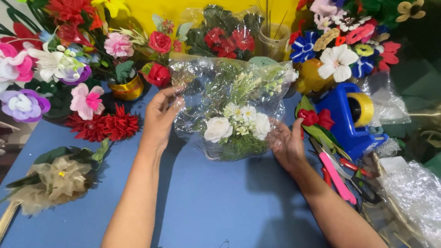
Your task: Wrapping a small bouquet of white flowers in clear plastic film and securing it with adhesive tape.
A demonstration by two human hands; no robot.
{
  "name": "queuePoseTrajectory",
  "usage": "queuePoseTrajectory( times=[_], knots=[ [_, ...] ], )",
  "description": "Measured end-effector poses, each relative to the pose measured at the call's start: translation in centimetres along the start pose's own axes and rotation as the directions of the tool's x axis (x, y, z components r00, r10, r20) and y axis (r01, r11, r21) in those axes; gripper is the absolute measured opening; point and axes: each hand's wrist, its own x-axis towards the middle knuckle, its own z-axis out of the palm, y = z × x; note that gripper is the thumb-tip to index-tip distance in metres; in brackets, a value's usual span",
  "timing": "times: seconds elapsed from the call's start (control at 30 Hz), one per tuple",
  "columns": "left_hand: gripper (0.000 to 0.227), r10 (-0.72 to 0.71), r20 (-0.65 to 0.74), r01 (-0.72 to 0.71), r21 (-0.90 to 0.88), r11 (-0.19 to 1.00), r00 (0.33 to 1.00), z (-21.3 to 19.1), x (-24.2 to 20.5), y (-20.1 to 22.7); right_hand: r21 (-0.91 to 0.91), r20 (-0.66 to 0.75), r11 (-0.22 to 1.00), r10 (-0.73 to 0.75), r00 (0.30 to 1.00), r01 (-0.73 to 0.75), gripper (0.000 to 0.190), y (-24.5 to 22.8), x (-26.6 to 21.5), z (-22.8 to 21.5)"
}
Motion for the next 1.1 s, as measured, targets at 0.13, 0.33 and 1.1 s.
queuePoseTrajectory(
  times=[0.13,0.33,1.1],
  knots=[
    [0.015,0.004,-0.028,-0.002,0.068,0.998,1.000,0.4,-0.5,-0.4,-0.017,0.011,1.000,-0.004,1.000,0.004,0.104,0.2,0.3,-0.4],
    [0.010,0.021,-0.032,-0.018,0.069,0.997,0.999,0.1,-0.9,-0.7,0.015,0.006,1.000,-0.012,1.000,0.012,0.100,0.5,0.6,-0.9],
    [0.021,0.056,-0.117,-0.054,0.017,0.998,0.992,0.9,0.2,1.9,-0.033,0.020,0.999,-0.010,1.000,0.011,0.102,1.1,1.3,-2.4]
  ],
)
